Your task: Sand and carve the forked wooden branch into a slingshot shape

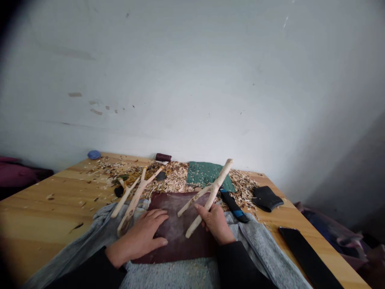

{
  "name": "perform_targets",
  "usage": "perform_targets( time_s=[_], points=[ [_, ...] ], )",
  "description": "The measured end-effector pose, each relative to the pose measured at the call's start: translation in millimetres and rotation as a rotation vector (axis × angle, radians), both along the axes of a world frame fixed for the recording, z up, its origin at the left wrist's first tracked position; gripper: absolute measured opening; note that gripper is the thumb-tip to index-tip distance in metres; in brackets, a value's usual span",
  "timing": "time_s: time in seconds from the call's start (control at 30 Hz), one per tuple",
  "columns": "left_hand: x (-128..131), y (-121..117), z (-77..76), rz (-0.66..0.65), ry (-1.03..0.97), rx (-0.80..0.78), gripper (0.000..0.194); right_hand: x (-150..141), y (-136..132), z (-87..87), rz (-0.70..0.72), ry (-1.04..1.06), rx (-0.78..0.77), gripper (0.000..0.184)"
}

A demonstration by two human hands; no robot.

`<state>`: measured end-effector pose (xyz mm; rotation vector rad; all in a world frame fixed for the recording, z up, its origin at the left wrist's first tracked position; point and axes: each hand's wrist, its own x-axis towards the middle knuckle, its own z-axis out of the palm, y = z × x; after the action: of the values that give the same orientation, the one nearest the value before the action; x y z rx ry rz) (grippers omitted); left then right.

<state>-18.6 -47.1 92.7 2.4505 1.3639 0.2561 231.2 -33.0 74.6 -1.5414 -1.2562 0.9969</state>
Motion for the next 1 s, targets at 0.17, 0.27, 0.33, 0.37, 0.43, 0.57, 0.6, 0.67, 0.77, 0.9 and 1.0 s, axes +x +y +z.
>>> perform_targets(
  time_s=[0.17, 0.27, 0.33, 0.37, 0.43, 0.57, 0.6, 0.67, 0.77, 0.9, 1.0],
  points=[
    [-0.1, -2.5, 5.0, 0.000, 0.006, -0.011, 0.054, 22.0, 12.8, -4.2, -0.252, -0.038, 0.043, 0.045],
    [-0.7, -2.5, 4.4, -0.001, 0.012, -0.005, 0.053, 24.6, 13.4, -4.5, -0.260, -0.048, 0.045, 0.046],
    [-0.6, -2.1, 3.2, 0.006, 0.016, -0.004, 0.052, 18.5, 9.2, -3.7, -0.184, -0.036, 0.025, 0.045],
    [-0.5, -1.8, 2.6, 0.008, 0.016, -0.004, 0.051, 13.9, 6.3, -2.9, -0.121, -0.028, 0.009, 0.045],
    [-0.3, -1.2, 1.6, 0.011, 0.015, -0.004, 0.052, 4.1, 0.2, -0.8, 0.034, -0.012, -0.017, 0.045],
    [-0.1, -0.2, 0.5, 0.006, 0.016, -0.003, 0.054, -5.7, -4.4, 1.6, 0.133, 0.001, -0.020, 0.045],
    [-0.2, -0.1, 0.6, 0.006, 0.016, -0.006, 0.054, -4.5, -3.0, 1.3, 0.078, -0.005, -0.017, 0.045],
    [-0.2, -0.3, 1.4, 0.008, 0.016, -0.013, 0.055, 2.1, 2.0, -0.4, -0.056, -0.021, -0.009, 0.044],
    [-0.1, -1.4, 3.5, 0.008, 0.024, -0.021, 0.055, 17.0, 10.7, -3.0, -0.223, -0.044, 0.013, 0.043],
    [-0.2, -2.3, 4.8, 0.009, 0.025, -0.019, 0.054, 23.9, 13.4, -3.4, -0.272, -0.052, 0.030, 0.044],
    [-0.6, -1.7, 3.1, 0.011, 0.016, -0.014, 0.054, 12.3, 6.5, -2.1, -0.125, -0.022, 0.009, 0.045]
  ],
)
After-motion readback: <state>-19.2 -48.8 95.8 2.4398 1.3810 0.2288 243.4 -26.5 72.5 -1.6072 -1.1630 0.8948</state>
